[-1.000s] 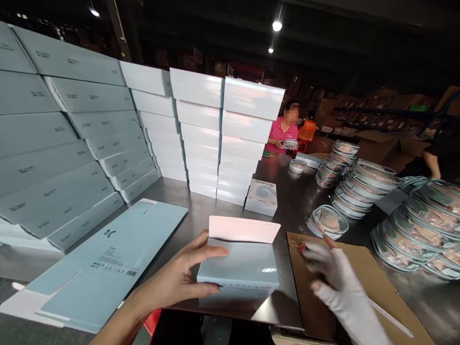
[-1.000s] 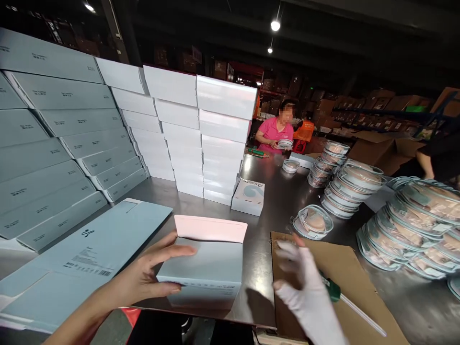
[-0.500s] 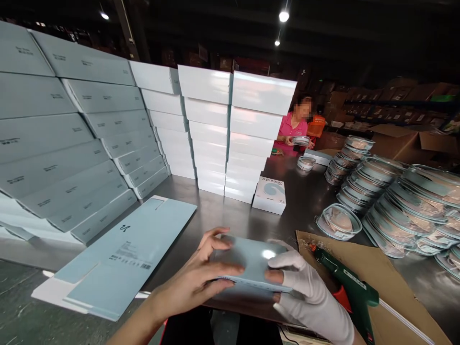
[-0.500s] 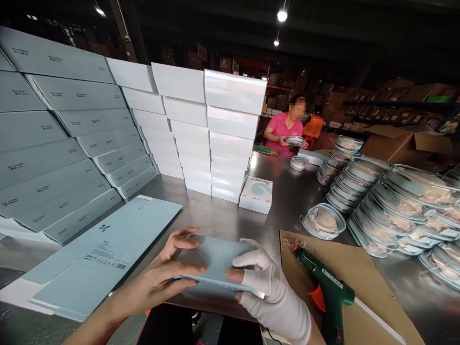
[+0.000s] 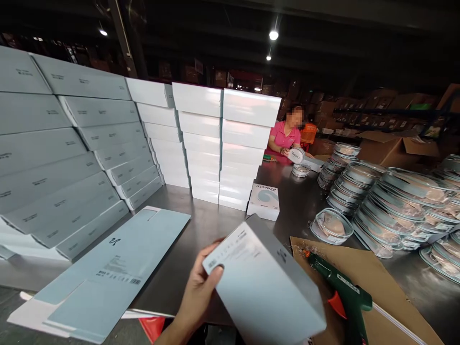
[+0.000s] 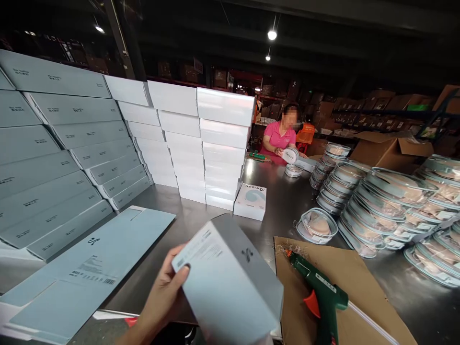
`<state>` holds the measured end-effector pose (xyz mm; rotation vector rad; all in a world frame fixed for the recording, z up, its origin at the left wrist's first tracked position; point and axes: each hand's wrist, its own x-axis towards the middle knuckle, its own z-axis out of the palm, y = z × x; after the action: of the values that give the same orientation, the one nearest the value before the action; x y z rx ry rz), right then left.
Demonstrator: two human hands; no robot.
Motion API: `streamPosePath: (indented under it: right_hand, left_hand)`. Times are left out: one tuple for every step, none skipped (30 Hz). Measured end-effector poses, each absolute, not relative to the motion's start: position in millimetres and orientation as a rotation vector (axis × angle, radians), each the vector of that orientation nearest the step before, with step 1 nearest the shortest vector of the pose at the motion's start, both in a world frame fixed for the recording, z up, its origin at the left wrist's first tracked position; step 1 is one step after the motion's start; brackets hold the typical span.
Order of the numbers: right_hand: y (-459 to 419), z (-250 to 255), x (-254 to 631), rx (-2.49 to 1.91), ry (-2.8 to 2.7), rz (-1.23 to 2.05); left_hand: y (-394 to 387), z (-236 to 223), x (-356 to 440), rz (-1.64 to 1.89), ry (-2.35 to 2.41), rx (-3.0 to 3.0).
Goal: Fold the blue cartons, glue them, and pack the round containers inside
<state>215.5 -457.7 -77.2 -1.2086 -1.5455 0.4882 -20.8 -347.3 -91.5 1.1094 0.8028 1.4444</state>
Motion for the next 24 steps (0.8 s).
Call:
streamPosePath:
  right_hand:
    - [-458,-73,216,-1.217,-1.519,0.497]
    - [-454,-67,219,-1.249,-1.490,0.485]
    - [-446,-58,225,-1.304,-1.464,0.445]
    - [-434,-48,234,-1.381,-1.442,0.378]
    - [-417,-37,245,-1.477,-1.428,0.284]
    - [-397,-26,256,-1.560,-1.434,0.176]
    - [-374,-16,268,-1.619,-1.442,0.092]
    - [-349,-8,278,-1.662,-1.473,0.024]
    - [-324,-1,287,-1.688,-1.540,-0.028]
    - [-300,4,292,-1.713,-1.618,-0.067]
    - [-277,6,295,-1.735,-1.703,-0.098]
    - [-256,7,296,-1.757,-1.785,-0.125]
    - [-238,6,294,-1.782,-1.855,-0.149]
    - [-223,4,292,-1.808,-1.914,-0.172]
    - [-211,1,288,-1.831,-1.961,-0.194]
    - [-203,-2,284,-1.852,-2.001,-0.211]
    - [-197,-5,281,-1.869,-2.036,-0.224]
    - [-196,-7,278,-1.883,-2.063,-0.236]
    - [-197,-8,276,-1.894,-2.079,-0.249]
    - [-202,-8,274,-1.903,-2.085,-0.265]
    - [-210,-6,273,-1.904,-2.083,-0.283]
    - [-220,-3,271,-1.894,-2.084,-0.296]
    - [-234,0,269,-1.866,-2.095,-0.300]
    - [-250,4,267,-1.820,-2.121,-0.291]
  left_hand:
    - [-350,-93,-14,1.410,0.793,1.126]
    - [-350,-93,-10,1.395,0.792,1.148]
    - [-350,-91,-12,1.395,0.807,1.183]
    - [-347,-89,-17,1.407,0.838,1.233]
    - [-344,-86,-27,1.425,0.886,1.299]
    - [-340,-83,-40,1.442,0.947,1.374]
    - [-335,-81,-55,1.450,1.015,1.452]
    - [-331,-79,-71,1.458,1.087,1.521]
    - [-328,-79,-87,1.462,1.157,1.580]
    - [-325,-79,-102,1.467,1.223,1.627]
    - [-324,-80,-115,1.466,1.287,1.664]
    - [-323,-82,-127,1.465,1.345,1.695]
    - [-323,-83,-137,1.462,1.400,1.724]
    - [-322,-84,-146,1.441,1.451,1.757]
    - [-322,-84,-154,1.413,1.507,1.786]
    - [-321,-83,-162,1.375,1.574,1.811]
    - [-320,-81,-169,1.309,1.665,1.839]
    - [-316,-78,-177,1.218,1.775,1.860]
    - [-312,-75,-185,1.115,1.891,1.868]
    - [-305,-72,-193,1.019,2.002,1.862]
    - [-297,-70,-201,0.925,2.104,1.844]
    - [-288,-69,-209,0.853,2.176,1.816]
    - [-279,-69,-217,0.790,2.242,1.779]
    - [-270,-71,-224,0.722,2.301,1.733]
